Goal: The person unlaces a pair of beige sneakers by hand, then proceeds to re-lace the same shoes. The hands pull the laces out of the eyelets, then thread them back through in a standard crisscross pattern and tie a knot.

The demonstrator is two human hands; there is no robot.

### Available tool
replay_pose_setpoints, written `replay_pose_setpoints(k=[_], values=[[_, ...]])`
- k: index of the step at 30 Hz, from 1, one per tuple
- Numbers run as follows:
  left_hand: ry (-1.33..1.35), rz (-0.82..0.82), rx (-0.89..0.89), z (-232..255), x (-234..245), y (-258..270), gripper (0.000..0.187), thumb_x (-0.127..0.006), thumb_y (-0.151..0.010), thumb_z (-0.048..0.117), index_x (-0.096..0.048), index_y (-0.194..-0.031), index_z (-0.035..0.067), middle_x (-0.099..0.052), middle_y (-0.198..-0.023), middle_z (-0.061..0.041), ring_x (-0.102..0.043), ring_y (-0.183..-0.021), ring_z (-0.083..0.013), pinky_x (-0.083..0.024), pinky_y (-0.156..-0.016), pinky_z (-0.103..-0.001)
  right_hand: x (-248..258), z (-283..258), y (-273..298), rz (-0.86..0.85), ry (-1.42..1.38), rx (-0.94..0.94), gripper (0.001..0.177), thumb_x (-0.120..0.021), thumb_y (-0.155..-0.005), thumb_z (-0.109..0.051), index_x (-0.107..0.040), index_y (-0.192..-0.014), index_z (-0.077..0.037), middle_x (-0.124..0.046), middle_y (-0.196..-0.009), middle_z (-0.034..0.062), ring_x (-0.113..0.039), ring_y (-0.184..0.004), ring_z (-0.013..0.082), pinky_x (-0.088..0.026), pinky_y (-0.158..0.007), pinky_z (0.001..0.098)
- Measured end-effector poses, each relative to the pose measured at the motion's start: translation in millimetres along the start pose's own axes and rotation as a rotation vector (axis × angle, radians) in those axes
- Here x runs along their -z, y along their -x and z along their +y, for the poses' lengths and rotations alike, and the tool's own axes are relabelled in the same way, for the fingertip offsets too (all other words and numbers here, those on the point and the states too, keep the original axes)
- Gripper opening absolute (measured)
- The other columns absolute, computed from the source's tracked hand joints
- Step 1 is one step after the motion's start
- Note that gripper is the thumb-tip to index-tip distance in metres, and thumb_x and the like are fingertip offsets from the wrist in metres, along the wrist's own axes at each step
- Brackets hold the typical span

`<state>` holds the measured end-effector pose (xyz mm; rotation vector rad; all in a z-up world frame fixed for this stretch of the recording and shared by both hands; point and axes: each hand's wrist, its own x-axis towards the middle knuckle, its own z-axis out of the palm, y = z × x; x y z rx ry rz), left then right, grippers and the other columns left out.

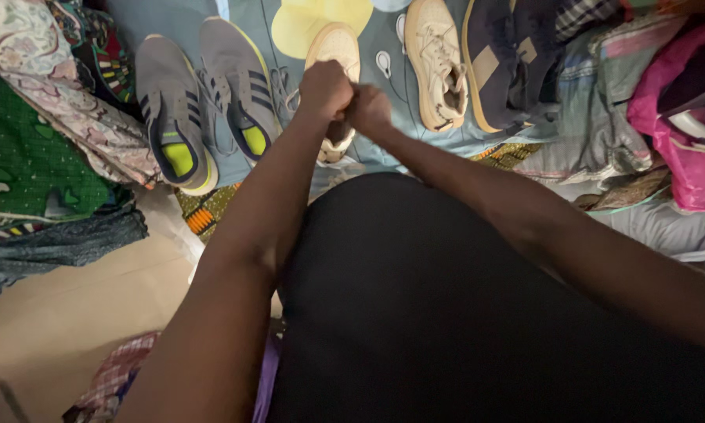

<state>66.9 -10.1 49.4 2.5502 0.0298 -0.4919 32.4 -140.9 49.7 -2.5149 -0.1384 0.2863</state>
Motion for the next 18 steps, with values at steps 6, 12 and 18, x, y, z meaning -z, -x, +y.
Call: replay_pose_setpoints(k=[6, 12, 18], values=[[0.024, 0.123, -0.071, 2.7, 3.0, 10.6, 0.023, -0.067, -0.079, 0.017, -0.075, -0.094, 0.002, -0.073, -0.091, -0.025, -0.072, -0.089, -0.0427, -0.058, -0.076, -0.05, 14.8, -19.0, 7.0, -0.046, 0.143, -0.014, 0.045, -0.089, -0.061, -0.03, -0.074, -0.099, -0.012, -0.074, -0.091, 0.0163, -0.071, -0.088, 0.0381, -0.056, -0.077, 0.0498], [-0.003, 0.1, -0.081, -3.7, -6.1, 14.8, 0.021, -0.066, -0.078, 0.017, -0.077, -0.087, 0.002, -0.073, -0.09, -0.026, -0.072, -0.089, -0.0432, -0.057, -0.078, -0.05, 19.3, -20.1, 6.4, -0.069, 0.198, 0.124, 0.046, -0.09, -0.07, -0.028, -0.07, -0.109, -0.012, -0.075, -0.097, 0.0138, -0.07, -0.097, 0.0365, -0.055, -0.082, 0.049], [-0.015, 0.154, -0.199, -10.7, -8.7, 21.8, 0.02, -0.065, -0.079, 0.015, -0.078, -0.086, 0.001, -0.073, -0.089, -0.026, -0.071, -0.087, -0.0444, -0.056, -0.079, -0.052, 21.4, -30.0, 2.7, -0.17, 0.338, 0.058, 0.059, -0.091, -0.07, -0.031, -0.064, -0.119, -0.012, -0.074, -0.104, 0.0141, -0.07, -0.1, 0.034, -0.056, -0.083, 0.0463]])
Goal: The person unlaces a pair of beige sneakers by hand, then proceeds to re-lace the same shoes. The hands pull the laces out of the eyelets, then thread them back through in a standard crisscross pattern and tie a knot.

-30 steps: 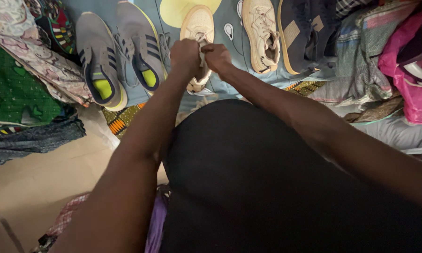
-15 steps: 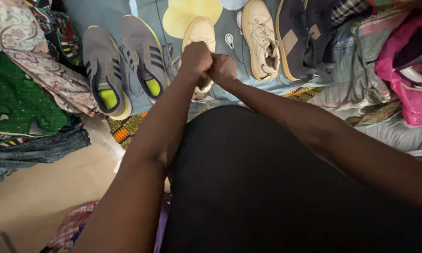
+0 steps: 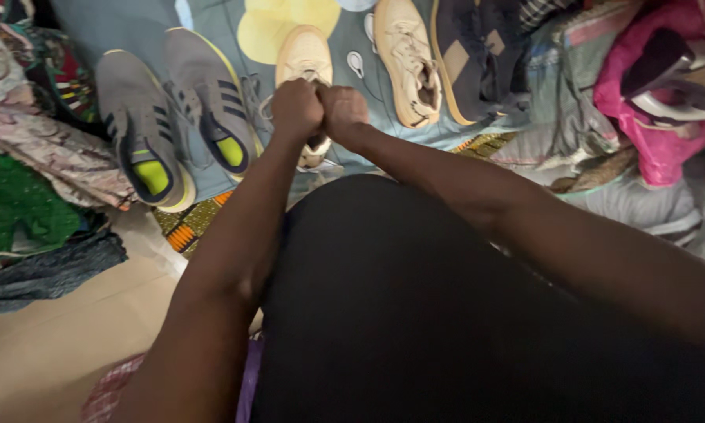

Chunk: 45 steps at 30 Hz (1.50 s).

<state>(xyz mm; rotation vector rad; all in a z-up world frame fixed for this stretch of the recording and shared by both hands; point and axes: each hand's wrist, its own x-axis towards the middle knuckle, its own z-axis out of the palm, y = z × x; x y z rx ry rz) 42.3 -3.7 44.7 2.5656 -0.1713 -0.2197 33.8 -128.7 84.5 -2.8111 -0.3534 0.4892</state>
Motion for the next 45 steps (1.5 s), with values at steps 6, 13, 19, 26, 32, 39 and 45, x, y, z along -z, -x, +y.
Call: replay_pose_setpoints(k=[6, 13, 19, 26, 32, 39, 45], values=[[0.102, 0.066, 0.153, -2.1, 5.6, 0.0, 0.021, -0.065, -0.083, 0.018, -0.076, -0.086, 0.0, -0.073, -0.088, -0.025, -0.071, -0.085, -0.0441, -0.056, -0.075, -0.052, 19.2, -15.6, 0.3, -0.14, 0.065, -0.042, 0.07, -0.094, -0.065, -0.036, -0.062, -0.123, -0.015, -0.073, -0.105, 0.0138, -0.07, -0.102, 0.0331, -0.056, -0.084, 0.047], [0.114, -0.022, 0.171, 1.6, 14.6, 2.7, 0.022, -0.067, -0.079, 0.018, -0.074, -0.086, -0.001, -0.073, -0.085, -0.025, -0.072, -0.085, -0.0427, -0.057, -0.078, -0.048, -0.4, -7.3, -1.4, -0.001, 0.079, -0.042, 0.072, -0.093, -0.064, -0.036, -0.063, -0.126, -0.017, -0.07, -0.11, 0.0118, -0.052, -0.122, 0.0337, -0.044, -0.1, 0.0495], [0.085, -0.062, 0.102, -2.3, 7.8, 1.4, 0.021, -0.067, -0.075, 0.017, -0.075, -0.086, 0.0, -0.073, -0.082, -0.025, -0.072, -0.084, -0.0419, -0.056, -0.079, -0.048, -8.3, 4.4, -2.8, 0.005, 0.062, 0.021, 0.068, -0.089, -0.069, -0.037, -0.062, -0.127, -0.015, -0.069, -0.116, 0.0129, -0.046, -0.126, 0.0359, -0.042, -0.101, 0.0505], [0.046, -0.007, -0.014, -3.5, -7.0, -4.0, 0.018, -0.069, -0.074, 0.017, -0.076, -0.079, 0.002, -0.072, -0.078, -0.023, -0.071, -0.078, -0.0403, -0.055, -0.071, -0.049, -2.3, -2.5, -6.3, -0.106, 0.155, 0.004, 0.09, -0.092, -0.064, -0.044, -0.05, -0.138, -0.014, -0.061, -0.126, 0.0133, -0.044, -0.127, 0.0343, -0.04, -0.101, 0.0504], [0.18, -0.396, 0.244, -10.0, -37.5, -11.9, 0.02, -0.065, -0.067, 0.011, -0.077, -0.079, 0.001, -0.075, -0.077, -0.02, -0.076, -0.074, -0.0314, -0.059, -0.072, -0.04, -52.3, 41.2, -28.2, -0.028, 0.058, 0.138, 0.091, -0.09, -0.068, -0.047, -0.051, -0.143, -0.011, -0.065, -0.124, 0.013, -0.055, -0.119, 0.0337, -0.041, -0.105, 0.0463], [0.568, -0.04, 0.408, -15.3, -86.9, -17.3, 0.037, -0.064, -0.069, 0.009, -0.076, -0.103, -0.001, -0.074, -0.093, -0.023, -0.072, -0.072, -0.0269, -0.057, -0.06, -0.037, -86.3, 68.0, -33.7, 0.078, -0.252, 0.131, 0.064, -0.092, -0.071, -0.037, -0.063, -0.124, -0.018, -0.065, -0.117, 0.0173, -0.063, -0.11, 0.0373, -0.053, -0.096, 0.0434], [0.866, -0.044, 0.633, -6.3, -72.9, -8.7, 0.042, -0.072, -0.083, 0.021, -0.06, -0.109, -0.01, -0.072, -0.092, -0.021, -0.071, -0.06, -0.0221, -0.05, -0.043, -0.036, -66.2, 47.4, -16.9, 0.081, -0.252, 0.071, 0.075, -0.098, -0.059, -0.024, -0.061, -0.124, -0.015, -0.061, -0.116, 0.0216, -0.063, -0.106, 0.0412, -0.053, -0.091, 0.0479]])
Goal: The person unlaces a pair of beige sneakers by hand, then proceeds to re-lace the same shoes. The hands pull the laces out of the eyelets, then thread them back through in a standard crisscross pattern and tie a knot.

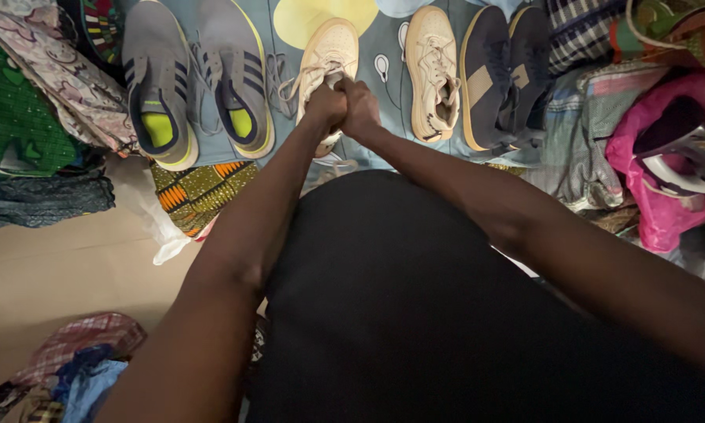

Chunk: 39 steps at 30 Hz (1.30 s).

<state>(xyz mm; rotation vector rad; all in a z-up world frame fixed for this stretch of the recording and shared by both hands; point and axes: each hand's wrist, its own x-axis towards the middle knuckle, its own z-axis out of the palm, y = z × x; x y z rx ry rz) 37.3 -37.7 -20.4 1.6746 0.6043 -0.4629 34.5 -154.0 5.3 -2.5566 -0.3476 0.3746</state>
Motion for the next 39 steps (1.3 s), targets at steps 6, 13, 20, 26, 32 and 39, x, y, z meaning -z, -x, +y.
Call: replay_pose_setpoints(k=[6, 13, 20, 26, 32, 39], values=[[0.109, -0.061, 0.105, -4.1, -3.3, -8.5, 0.031, -0.055, -0.086, 0.013, -0.068, -0.107, -0.008, -0.072, -0.086, -0.016, -0.068, -0.056, -0.021, -0.046, -0.04, -0.039, -1.0, 8.1, -4.1, 0.076, -0.027, 0.208, 0.056, -0.088, -0.077, -0.02, -0.068, -0.129, -0.014, -0.071, -0.124, 0.0108, -0.065, -0.113, 0.0378, -0.053, -0.099, 0.0436], [-0.18, 0.005, 0.015, -7.5, 5.7, -6.7, 0.036, -0.064, -0.088, 0.024, -0.065, -0.111, -0.004, -0.073, -0.096, -0.018, -0.074, -0.08, -0.0258, -0.055, -0.056, -0.037, -0.2, 14.0, -6.8, -0.026, -0.464, -0.119, 0.037, -0.064, -0.086, -0.003, -0.073, -0.121, -0.013, -0.071, -0.122, 0.0115, -0.068, -0.113, 0.0274, -0.054, -0.096, 0.0351], [-0.086, 0.158, 0.011, 8.4, 15.0, 20.8, 0.032, -0.065, -0.087, 0.022, -0.073, -0.111, 0.002, -0.076, -0.1, -0.018, -0.078, -0.084, -0.0267, -0.057, -0.063, -0.036, 19.6, -6.3, 6.5, 0.179, -0.308, 0.081, 0.02, -0.068, -0.091, -0.01, -0.073, -0.111, -0.008, -0.076, -0.109, 0.0159, -0.073, -0.104, 0.0333, -0.056, -0.091, 0.0411], [0.099, 0.102, 0.006, 5.2, 15.3, 20.3, 0.026, -0.064, -0.087, 0.016, -0.073, -0.106, 0.001, -0.073, -0.085, -0.016, -0.07, -0.064, -0.024, -0.051, -0.051, -0.038, 32.2, -21.7, 19.3, 0.261, -0.231, 0.053, 0.023, -0.071, -0.089, -0.02, -0.075, -0.109, -0.011, -0.077, -0.102, 0.0129, -0.076, -0.09, 0.0322, -0.058, -0.082, 0.041], [0.243, 0.054, 0.001, -5.4, 16.3, 7.4, 0.021, -0.065, -0.091, 0.017, -0.073, -0.107, 0.005, -0.069, -0.074, -0.009, -0.06, -0.052, -0.0175, -0.043, -0.044, -0.035, 26.8, -17.8, 8.9, 0.334, -0.256, -0.025, 0.018, -0.078, -0.08, -0.023, -0.08, -0.096, -0.015, -0.079, -0.093, 0.0099, -0.076, -0.085, 0.0296, -0.058, -0.075, 0.0411], [0.244, 0.052, -0.031, 0.1, 20.7, 19.0, 0.02, -0.059, -0.087, 0.007, -0.072, -0.102, 0.006, -0.068, -0.071, -0.008, -0.06, -0.047, -0.0156, -0.042, -0.039, -0.034, 19.6, -14.6, 5.2, 0.297, -0.098, 0.015, 0.009, -0.075, -0.09, -0.018, -0.073, -0.095, -0.012, -0.077, -0.09, 0.0113, -0.072, -0.085, 0.0357, -0.055, -0.077, 0.0491]])
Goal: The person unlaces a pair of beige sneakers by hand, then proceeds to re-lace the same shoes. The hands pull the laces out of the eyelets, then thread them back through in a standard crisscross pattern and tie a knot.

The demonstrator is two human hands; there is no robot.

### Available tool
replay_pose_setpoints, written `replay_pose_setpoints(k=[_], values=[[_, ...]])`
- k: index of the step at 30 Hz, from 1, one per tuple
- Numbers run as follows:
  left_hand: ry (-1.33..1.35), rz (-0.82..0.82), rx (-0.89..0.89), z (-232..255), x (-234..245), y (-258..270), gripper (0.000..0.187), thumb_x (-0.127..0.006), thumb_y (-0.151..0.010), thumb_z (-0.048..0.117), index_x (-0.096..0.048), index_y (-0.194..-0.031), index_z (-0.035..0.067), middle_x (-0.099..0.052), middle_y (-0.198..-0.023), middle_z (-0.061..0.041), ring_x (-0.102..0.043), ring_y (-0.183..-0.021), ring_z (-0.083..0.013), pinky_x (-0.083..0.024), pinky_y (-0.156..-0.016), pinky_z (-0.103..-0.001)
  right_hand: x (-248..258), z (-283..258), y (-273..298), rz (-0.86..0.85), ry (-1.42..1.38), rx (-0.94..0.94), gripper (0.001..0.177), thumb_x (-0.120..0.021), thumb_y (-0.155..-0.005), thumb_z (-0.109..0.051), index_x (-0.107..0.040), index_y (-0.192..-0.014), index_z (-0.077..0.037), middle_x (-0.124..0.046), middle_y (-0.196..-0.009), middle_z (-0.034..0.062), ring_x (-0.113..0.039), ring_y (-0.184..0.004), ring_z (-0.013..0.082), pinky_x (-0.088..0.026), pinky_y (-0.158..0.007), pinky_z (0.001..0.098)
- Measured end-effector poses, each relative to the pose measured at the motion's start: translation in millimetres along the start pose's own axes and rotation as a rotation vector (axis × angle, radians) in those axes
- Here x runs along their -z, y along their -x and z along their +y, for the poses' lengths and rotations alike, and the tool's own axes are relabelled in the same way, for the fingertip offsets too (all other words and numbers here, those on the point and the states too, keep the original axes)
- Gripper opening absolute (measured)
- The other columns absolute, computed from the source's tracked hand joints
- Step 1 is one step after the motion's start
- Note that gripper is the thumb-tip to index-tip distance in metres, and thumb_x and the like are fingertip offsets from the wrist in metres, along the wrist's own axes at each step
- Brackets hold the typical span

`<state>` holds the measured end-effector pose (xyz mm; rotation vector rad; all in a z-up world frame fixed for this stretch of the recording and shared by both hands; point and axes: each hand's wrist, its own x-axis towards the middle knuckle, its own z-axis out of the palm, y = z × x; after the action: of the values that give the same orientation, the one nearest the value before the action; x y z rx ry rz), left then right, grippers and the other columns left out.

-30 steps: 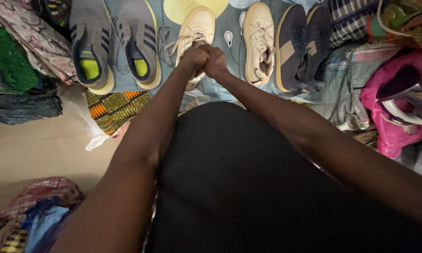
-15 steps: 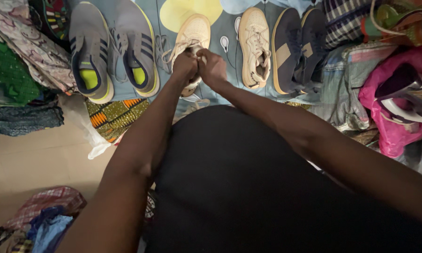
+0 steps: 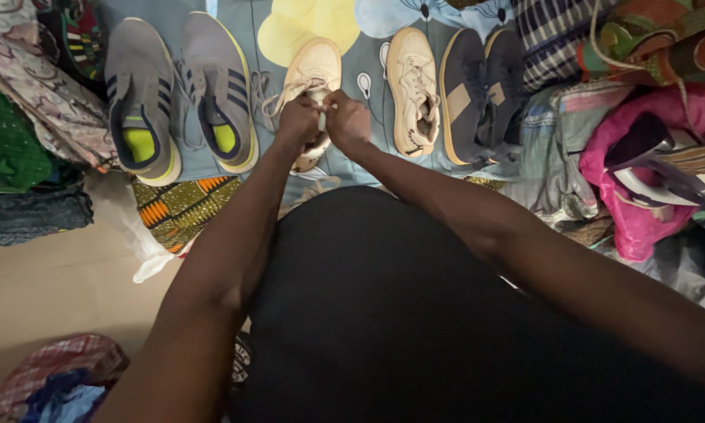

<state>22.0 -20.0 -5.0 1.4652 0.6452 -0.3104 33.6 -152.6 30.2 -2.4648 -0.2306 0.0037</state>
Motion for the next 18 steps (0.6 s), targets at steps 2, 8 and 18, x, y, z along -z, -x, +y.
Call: replay_pose_setpoints(k=[2, 8, 18], values=[[0.017, -0.013, -0.018, 2.6, 1.4, 4.3, 0.019, -0.06, -0.086, 0.006, -0.071, -0.102, 0.004, -0.068, -0.069, -0.009, -0.056, -0.044, -0.017, -0.04, -0.038, -0.035, 1.7, 1.0, 0.7, -0.053, -0.037, -0.031, 0.009, -0.074, -0.09, -0.017, -0.073, -0.097, -0.012, -0.075, -0.09, 0.0131, -0.072, -0.086, 0.0362, -0.056, -0.077, 0.0479], [0.035, -0.034, -0.043, -2.2, 2.7, -3.3, 0.019, -0.062, -0.086, 0.008, -0.071, -0.102, 0.004, -0.068, -0.068, -0.008, -0.056, -0.042, -0.015, -0.039, -0.037, -0.032, 1.0, 6.4, -10.3, -0.079, -0.024, -0.009, 0.014, -0.071, -0.082, -0.009, -0.074, -0.095, -0.014, -0.077, -0.094, 0.0114, -0.074, -0.089, 0.0334, -0.058, -0.082, 0.0444], [-0.478, 0.222, -0.33, 0.0, -9.4, 8.4, 0.031, -0.068, -0.088, 0.03, -0.069, -0.106, 0.004, -0.073, -0.101, -0.023, -0.069, -0.1, -0.0435, -0.054, -0.083, -0.049, 3.8, 2.3, 1.0, -0.118, 0.172, 0.17, 0.015, -0.068, -0.093, -0.017, -0.061, -0.103, -0.009, -0.069, -0.091, 0.0193, -0.065, -0.093, 0.0404, -0.053, -0.081, 0.0513]])
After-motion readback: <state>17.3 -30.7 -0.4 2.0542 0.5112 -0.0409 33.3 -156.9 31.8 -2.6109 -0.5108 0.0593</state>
